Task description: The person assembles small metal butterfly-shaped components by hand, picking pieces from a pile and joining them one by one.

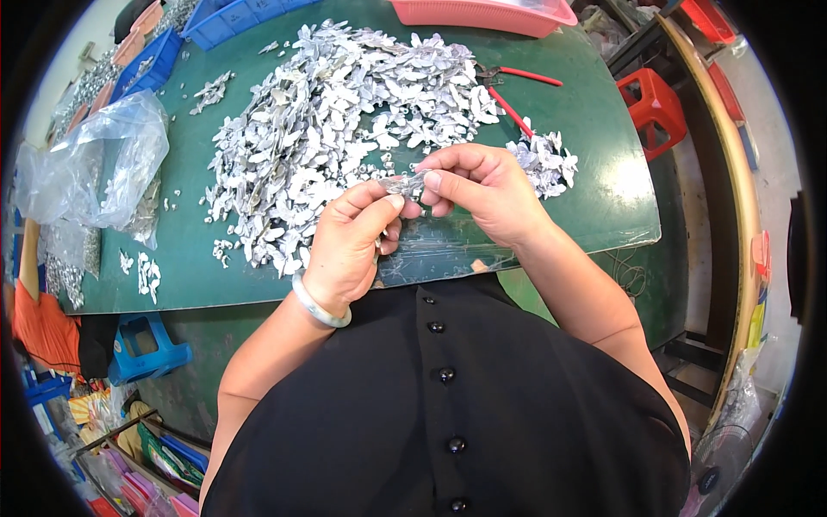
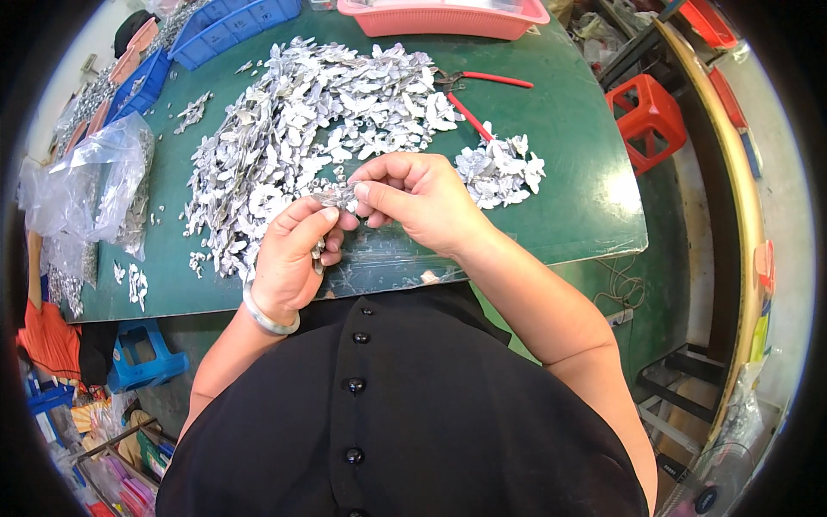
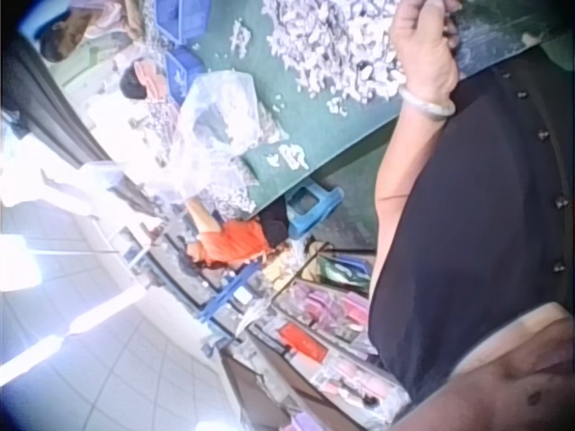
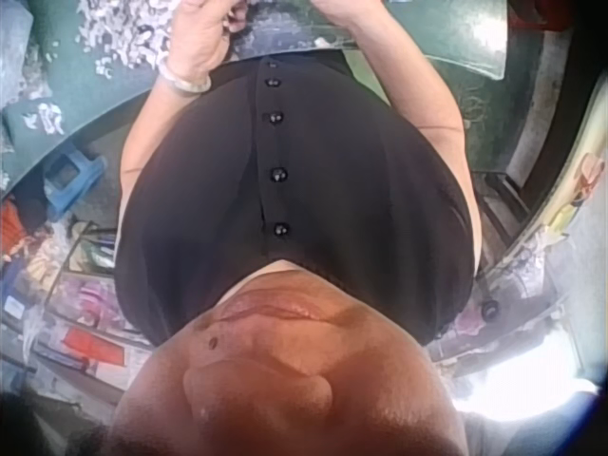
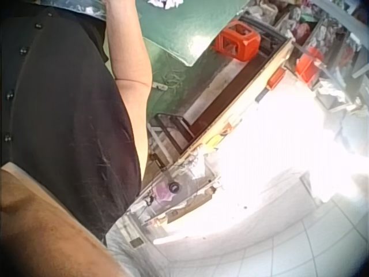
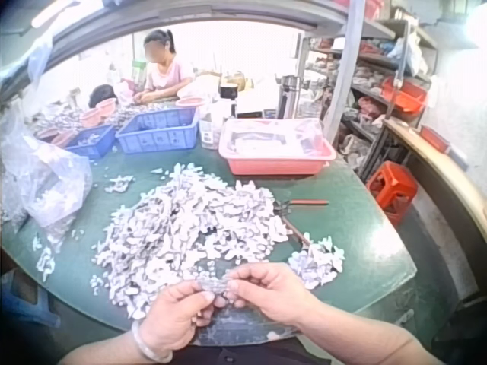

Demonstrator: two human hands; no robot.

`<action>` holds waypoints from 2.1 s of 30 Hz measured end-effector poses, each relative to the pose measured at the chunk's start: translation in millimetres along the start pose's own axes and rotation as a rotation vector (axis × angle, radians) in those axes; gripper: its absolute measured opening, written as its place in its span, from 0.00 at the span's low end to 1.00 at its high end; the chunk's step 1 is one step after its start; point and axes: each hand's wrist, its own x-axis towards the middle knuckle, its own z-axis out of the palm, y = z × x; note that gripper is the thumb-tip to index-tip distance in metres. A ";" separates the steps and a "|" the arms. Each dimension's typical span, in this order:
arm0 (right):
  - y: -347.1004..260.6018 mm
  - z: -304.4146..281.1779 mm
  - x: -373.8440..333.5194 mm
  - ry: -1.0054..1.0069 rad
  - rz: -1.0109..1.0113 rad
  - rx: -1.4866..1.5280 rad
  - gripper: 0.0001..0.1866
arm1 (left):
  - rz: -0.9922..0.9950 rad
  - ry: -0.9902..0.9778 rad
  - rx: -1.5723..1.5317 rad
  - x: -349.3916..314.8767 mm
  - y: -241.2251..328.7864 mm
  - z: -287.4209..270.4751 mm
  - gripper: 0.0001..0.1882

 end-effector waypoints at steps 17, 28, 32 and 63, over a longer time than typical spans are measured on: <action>8.6 -5.8 4.9 -0.044 -0.650 -0.821 0.08 | -0.012 -0.066 -0.321 3.8 -1.6 -7.9 0.09; 5.9 -12.3 88.5 -0.038 -0.569 -1.539 0.11 | -0.090 -0.069 -0.492 3.4 8.9 -13.6 0.06; 9.6 -8.5 95.6 -0.064 -0.610 -1.529 0.12 | -0.081 -0.045 -0.450 1.2 14.3 -13.6 0.11; -15.2 -9.0 38.1 -0.215 0.142 -0.148 0.09 | 0.167 0.131 -0.090 18.4 25.7 -9.9 0.05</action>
